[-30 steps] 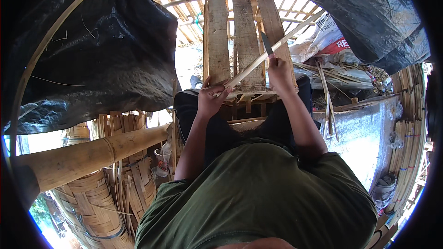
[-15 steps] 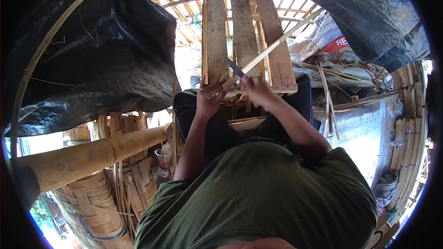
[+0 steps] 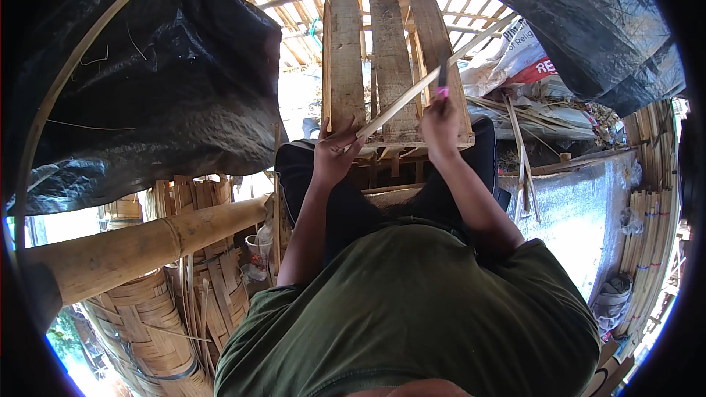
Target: The person scrapes and whittles a bamboo strip using a knife.
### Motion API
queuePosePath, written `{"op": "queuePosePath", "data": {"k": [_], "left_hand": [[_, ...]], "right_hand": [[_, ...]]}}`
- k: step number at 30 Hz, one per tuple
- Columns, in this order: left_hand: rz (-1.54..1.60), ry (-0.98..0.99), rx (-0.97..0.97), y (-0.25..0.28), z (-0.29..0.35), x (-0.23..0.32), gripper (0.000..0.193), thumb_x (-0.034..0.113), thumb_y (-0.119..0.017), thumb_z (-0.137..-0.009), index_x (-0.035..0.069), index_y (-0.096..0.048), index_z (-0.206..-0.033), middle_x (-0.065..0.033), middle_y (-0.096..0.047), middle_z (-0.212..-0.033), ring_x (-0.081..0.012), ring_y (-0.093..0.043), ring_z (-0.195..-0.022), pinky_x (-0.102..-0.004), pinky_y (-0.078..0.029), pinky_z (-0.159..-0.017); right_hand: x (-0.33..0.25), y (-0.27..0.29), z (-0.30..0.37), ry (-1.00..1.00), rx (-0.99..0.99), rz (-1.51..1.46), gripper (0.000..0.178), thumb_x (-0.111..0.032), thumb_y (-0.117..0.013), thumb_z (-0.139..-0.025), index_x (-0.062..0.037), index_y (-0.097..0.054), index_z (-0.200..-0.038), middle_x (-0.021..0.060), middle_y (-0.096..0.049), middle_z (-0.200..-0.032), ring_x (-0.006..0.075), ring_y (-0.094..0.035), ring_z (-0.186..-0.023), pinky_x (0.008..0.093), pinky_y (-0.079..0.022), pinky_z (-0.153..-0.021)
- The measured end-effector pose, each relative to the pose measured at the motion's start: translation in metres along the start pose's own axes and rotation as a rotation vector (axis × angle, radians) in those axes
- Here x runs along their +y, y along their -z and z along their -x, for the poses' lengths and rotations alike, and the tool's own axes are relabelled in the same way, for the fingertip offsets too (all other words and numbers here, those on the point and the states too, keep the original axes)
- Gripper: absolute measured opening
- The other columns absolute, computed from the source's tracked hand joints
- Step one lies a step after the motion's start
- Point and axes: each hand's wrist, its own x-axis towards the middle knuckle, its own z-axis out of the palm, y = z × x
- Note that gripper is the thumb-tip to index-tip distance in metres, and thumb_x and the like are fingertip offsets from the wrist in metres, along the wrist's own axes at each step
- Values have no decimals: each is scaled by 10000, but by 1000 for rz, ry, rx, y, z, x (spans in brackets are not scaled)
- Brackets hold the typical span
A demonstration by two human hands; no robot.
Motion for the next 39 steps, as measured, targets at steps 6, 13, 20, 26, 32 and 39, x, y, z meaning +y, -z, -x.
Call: {"op": "queuePosePath", "data": {"k": [6, 13, 20, 26, 32, 39], "left_hand": [[-14, 23, -11, 4, 0, 1, 57, 94, -750, -905, 66, -738, -857, -57, -728, -858, -255, -576, -1330, -494, -156, -1240], [-1, 4, 9, 1, -1, 1, 73, 99, -749, -906, 63, -726, -847, -65, -733, -896, -250, -585, -1325, -494, -162, -1235], [-20, -13, 13, 0, -1, 2, 42, 97, -758, -894, 63, -743, -874, -76, -752, -967, -237, -588, -1324, -484, -185, -1223], [-39, -2, -23, 4, -3, 3, 43, 104, -762, -890, 76, -763, -922, -84, -763, -1035, -224, -597, -1314, -483, -192, -1220], [-51, 10, -19, 0, 4, 4, 50, 110, -764, -886, 89, -763, -931, -85, -762, -1106, -196, -600, -1310, -468, -217, -1212], [-43, -17, 12, 0, 0, 4, 66, 141, -765, -890, 92, -762, -934, -78, -763, -1120, -186, -631, -1268, -454, -261, -1192]], "right_hand": [[2, -2, 16, -169, -552, 264, 325, -260, -391, -1095, -31, -513, -900, 42, -507, -602, 155, -502, -422, 357, -401, -426], [19, -16, 38, -15, -573, 476, 328, -258, -383, -1106, -31, -502, -901, 37, -486, -574, 136, -448, -390, 343, -385, -410], [25, -12, 25, 122, -255, 444, 278, -197, -453, -1060, 35, -570, -962, 252, -638, -742, 429, -661, -697, 500, -477, -617], [42, -21, 38, 325, -398, 549, 225, -153, -471, -1029, 51, -567, -1021, 305, -635, -798, 516, -633, -813, 547, -486, -703], [32, -12, 35, 228, -448, 466, 247, -178, -494, -1035, 54, -572, -997, 282, -632, -773, 463, -651, -763, 501, -478, -667], [38, -13, 27, 157, 59, 184, 319, -249, -485, -1067, 41, -589, -983, 198, -610, -698, 280, -613, -599, 428, -470, -602]]}}
